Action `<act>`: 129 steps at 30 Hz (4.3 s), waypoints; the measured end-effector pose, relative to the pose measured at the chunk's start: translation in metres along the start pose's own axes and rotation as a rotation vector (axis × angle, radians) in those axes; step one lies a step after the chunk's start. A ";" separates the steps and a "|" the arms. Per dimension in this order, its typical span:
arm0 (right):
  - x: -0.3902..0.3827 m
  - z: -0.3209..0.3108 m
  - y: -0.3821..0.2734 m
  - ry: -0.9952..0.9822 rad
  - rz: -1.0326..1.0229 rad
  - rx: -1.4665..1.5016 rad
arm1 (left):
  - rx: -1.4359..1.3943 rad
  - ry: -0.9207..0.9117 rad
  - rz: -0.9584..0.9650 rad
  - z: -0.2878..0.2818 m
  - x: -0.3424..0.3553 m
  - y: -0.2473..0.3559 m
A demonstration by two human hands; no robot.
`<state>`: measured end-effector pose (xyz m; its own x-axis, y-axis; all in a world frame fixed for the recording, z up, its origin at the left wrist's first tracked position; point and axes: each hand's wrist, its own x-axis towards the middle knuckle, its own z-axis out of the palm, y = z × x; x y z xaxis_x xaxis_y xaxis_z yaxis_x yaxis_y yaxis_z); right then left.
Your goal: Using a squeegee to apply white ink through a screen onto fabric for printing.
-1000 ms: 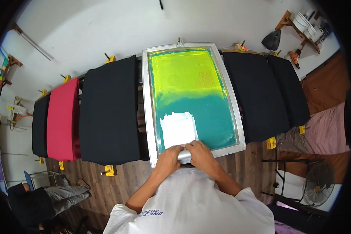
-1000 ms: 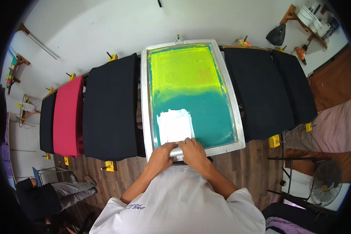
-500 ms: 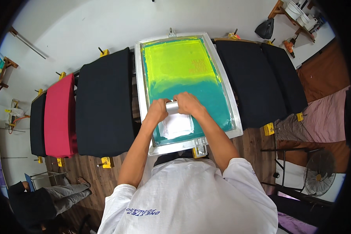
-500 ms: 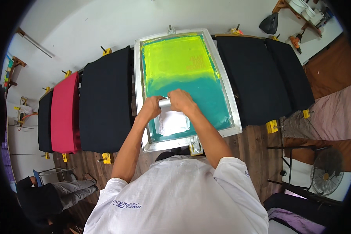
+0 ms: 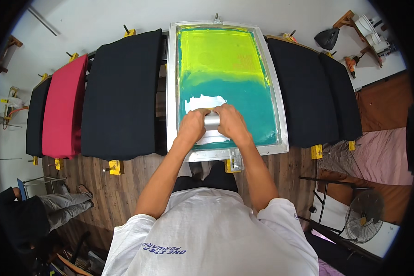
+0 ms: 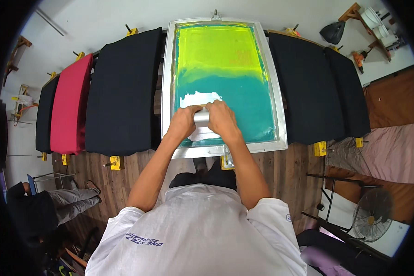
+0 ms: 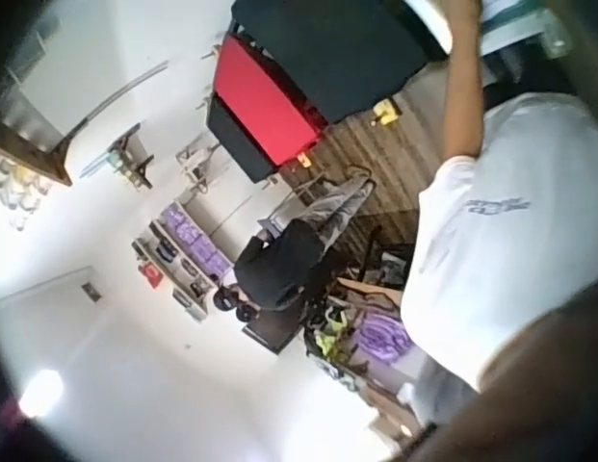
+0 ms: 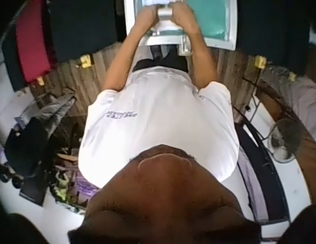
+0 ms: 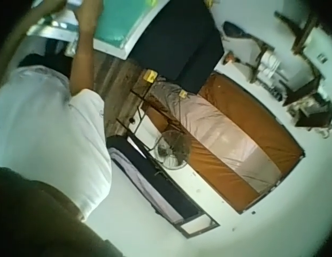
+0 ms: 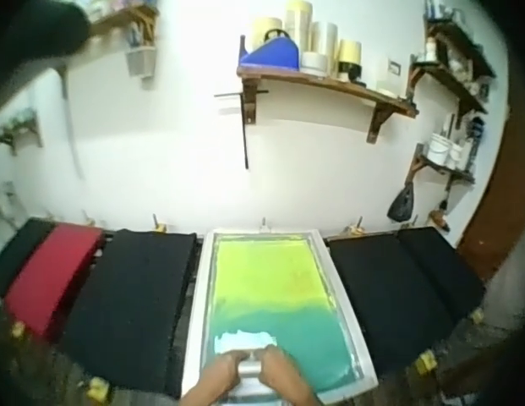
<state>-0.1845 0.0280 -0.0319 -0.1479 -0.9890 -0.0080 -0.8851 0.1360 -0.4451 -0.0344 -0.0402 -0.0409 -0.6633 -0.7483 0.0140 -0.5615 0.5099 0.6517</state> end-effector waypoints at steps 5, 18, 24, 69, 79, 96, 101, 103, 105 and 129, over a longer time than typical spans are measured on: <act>-0.043 0.004 -0.017 0.005 0.063 0.032 | -0.072 0.096 0.072 0.013 -0.042 0.004; -0.004 -0.025 -0.011 -0.270 0.049 -0.020 | 0.050 -0.193 0.014 -0.019 -0.010 0.005; 0.075 -0.027 0.004 -0.325 0.101 -0.126 | 0.061 -0.124 -0.047 -0.024 0.058 -0.011; -0.047 0.010 -0.019 0.040 -0.051 -0.021 | -0.118 0.169 0.188 0.015 -0.053 -0.007; 0.009 -0.032 -0.012 -0.240 0.037 -0.042 | 0.053 -0.237 0.033 -0.022 0.011 -0.009; 0.067 -0.028 -0.006 -0.387 0.143 -0.126 | 0.257 -0.331 -0.014 -0.031 0.062 -0.010; 0.032 -0.016 -0.006 -0.250 0.126 -0.058 | 0.222 -0.242 0.061 -0.020 0.028 -0.006; 0.021 -0.014 -0.006 -0.219 0.145 -0.032 | 0.198 -0.223 0.069 -0.016 0.019 -0.004; 0.015 -0.009 -0.006 -0.203 0.138 -0.041 | 0.174 -0.189 0.069 -0.013 0.014 -0.005; -0.025 -0.028 -0.017 -0.379 0.109 -0.057 | 0.161 -0.333 0.042 -0.015 -0.023 0.016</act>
<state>-0.1779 0.0524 0.0012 -0.0782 -0.9187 -0.3871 -0.8980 0.2336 -0.3729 -0.0207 -0.0213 -0.0201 -0.7970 -0.5600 -0.2262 -0.5835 0.6173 0.5277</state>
